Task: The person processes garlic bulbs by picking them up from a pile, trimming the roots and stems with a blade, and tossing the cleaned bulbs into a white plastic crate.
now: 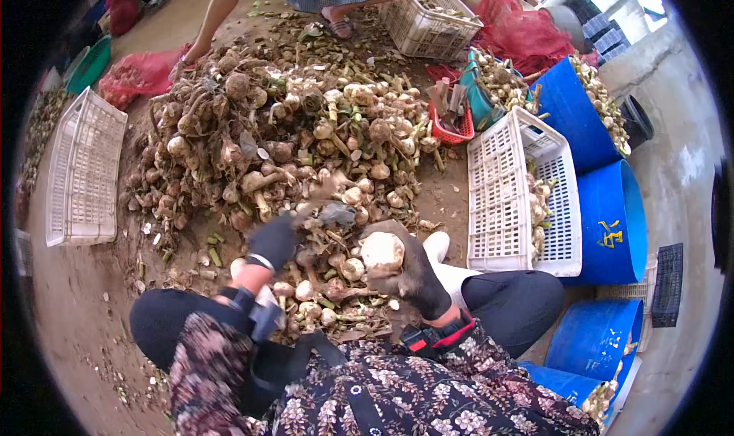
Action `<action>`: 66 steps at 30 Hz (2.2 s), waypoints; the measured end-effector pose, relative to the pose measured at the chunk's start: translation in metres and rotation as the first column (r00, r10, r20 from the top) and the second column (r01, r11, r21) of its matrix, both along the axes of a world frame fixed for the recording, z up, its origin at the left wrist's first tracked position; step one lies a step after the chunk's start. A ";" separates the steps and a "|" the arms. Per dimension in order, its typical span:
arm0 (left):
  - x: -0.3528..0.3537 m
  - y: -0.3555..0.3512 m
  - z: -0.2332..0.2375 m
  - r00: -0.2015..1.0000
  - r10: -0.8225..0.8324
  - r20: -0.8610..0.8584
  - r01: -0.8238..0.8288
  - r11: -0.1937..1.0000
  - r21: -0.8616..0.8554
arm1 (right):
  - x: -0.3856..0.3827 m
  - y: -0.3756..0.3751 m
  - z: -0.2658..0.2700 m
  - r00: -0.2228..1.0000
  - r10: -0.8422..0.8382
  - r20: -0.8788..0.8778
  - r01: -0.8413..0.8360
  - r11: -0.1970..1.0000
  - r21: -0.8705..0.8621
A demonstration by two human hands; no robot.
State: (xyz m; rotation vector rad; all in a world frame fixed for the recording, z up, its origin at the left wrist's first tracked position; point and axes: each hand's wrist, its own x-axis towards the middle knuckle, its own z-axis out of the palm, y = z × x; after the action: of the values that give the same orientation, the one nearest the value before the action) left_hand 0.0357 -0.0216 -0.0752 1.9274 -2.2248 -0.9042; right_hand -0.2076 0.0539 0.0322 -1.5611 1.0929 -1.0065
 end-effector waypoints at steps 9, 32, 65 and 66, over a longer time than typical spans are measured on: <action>-0.056 0.027 0.101 0.520 0.340 -0.784 -0.082 0.933 0.351 | -0.012 -0.015 -0.026 0.990 -0.135 0.030 0.131 0.986 0.098; -0.065 0.056 0.072 0.745 0.125 -0.655 -0.082 0.992 0.096 | -0.017 -0.018 -0.077 0.447 -0.531 0.720 -0.006 0.803 0.596; -0.072 0.042 0.048 0.531 0.556 -0.640 -0.073 0.782 0.619 | -0.175 -0.110 -0.047 0.481 -0.724 0.495 0.682 0.663 0.308; -0.073 0.041 0.051 0.525 0.563 -0.638 -0.057 0.772 0.633 | -0.168 -0.122 -0.091 0.673 -0.551 0.493 0.509 0.829 0.231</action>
State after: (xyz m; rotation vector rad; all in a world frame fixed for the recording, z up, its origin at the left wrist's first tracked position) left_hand -0.0370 0.0198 -0.0237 1.4565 -1.0547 -1.9842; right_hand -0.3760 -0.0681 -0.0593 -0.7873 1.1677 -1.6627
